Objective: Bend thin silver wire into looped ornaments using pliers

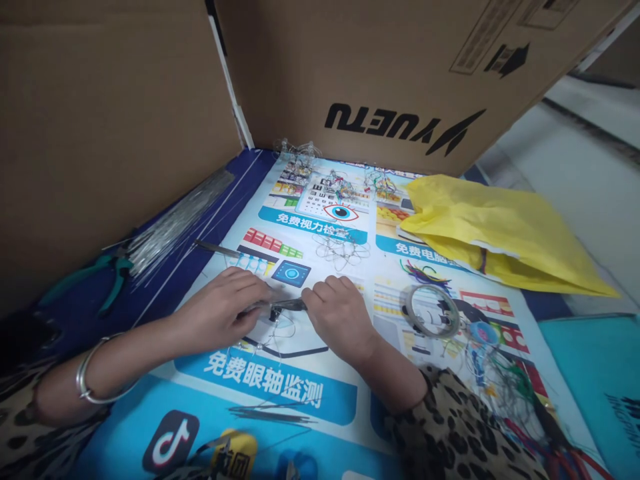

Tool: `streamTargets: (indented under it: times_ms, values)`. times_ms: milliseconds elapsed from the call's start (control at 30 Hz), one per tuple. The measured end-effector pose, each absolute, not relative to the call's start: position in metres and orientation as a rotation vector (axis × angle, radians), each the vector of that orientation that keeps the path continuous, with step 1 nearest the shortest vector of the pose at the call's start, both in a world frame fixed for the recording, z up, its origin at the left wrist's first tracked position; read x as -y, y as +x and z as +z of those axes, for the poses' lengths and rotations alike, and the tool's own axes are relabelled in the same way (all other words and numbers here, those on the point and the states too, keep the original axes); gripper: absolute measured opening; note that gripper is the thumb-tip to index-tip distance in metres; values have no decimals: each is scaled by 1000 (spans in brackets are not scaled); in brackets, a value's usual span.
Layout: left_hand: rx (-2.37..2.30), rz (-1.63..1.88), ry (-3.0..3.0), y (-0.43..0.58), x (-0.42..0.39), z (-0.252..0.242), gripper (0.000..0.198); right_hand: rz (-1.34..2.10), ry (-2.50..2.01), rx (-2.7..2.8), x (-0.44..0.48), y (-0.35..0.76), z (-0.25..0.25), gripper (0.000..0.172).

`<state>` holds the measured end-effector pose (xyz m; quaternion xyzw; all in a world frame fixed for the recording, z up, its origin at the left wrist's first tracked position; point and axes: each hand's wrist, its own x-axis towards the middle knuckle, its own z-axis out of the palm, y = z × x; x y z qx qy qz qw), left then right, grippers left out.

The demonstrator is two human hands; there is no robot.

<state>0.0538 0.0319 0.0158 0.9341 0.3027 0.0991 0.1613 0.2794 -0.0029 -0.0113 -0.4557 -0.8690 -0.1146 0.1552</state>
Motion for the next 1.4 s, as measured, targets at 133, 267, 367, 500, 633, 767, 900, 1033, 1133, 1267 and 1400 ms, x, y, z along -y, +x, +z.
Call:
streamTargets:
  times_ms: [133,267,367,500,633,767,900,1033,1133,1267,1400]
  values:
    - [-824,226,2537,47,-31,23,31,-339,-1312,2474,2,280,-13,16]
    - [-872,231,2445,45,-29,24,41,-323,-1309,2468,2,281,-13,16]
    - [-900,230,2442,48,-28,21,43,-314,-1299,2447,2,281,-13,16]
    - [-922,270,2465,52,-28,18,35,-287,-1318,2424,1,281,-14,15]
    - [-963,317,2478,55,-29,17,27,-219,-1344,2378,-2,282,-15,14]
    - [-936,405,2449,55,-35,19,21,-178,-1337,2341,-4,281,-15,15]
    - [-877,493,2396,56,-43,26,17,-163,-1348,2338,-6,280,-14,15]
    - [-877,497,2295,61,-50,32,12,-158,-1351,2334,-7,280,-12,16]
    - [-861,476,2232,65,-52,33,13,-150,-1340,2332,-7,281,-11,16]
    - [-866,486,2169,68,-53,30,13,-158,-1344,2349,-6,280,-10,17]
    - [-905,471,2063,68,-53,27,9,-171,-1344,2349,-6,279,-9,17]
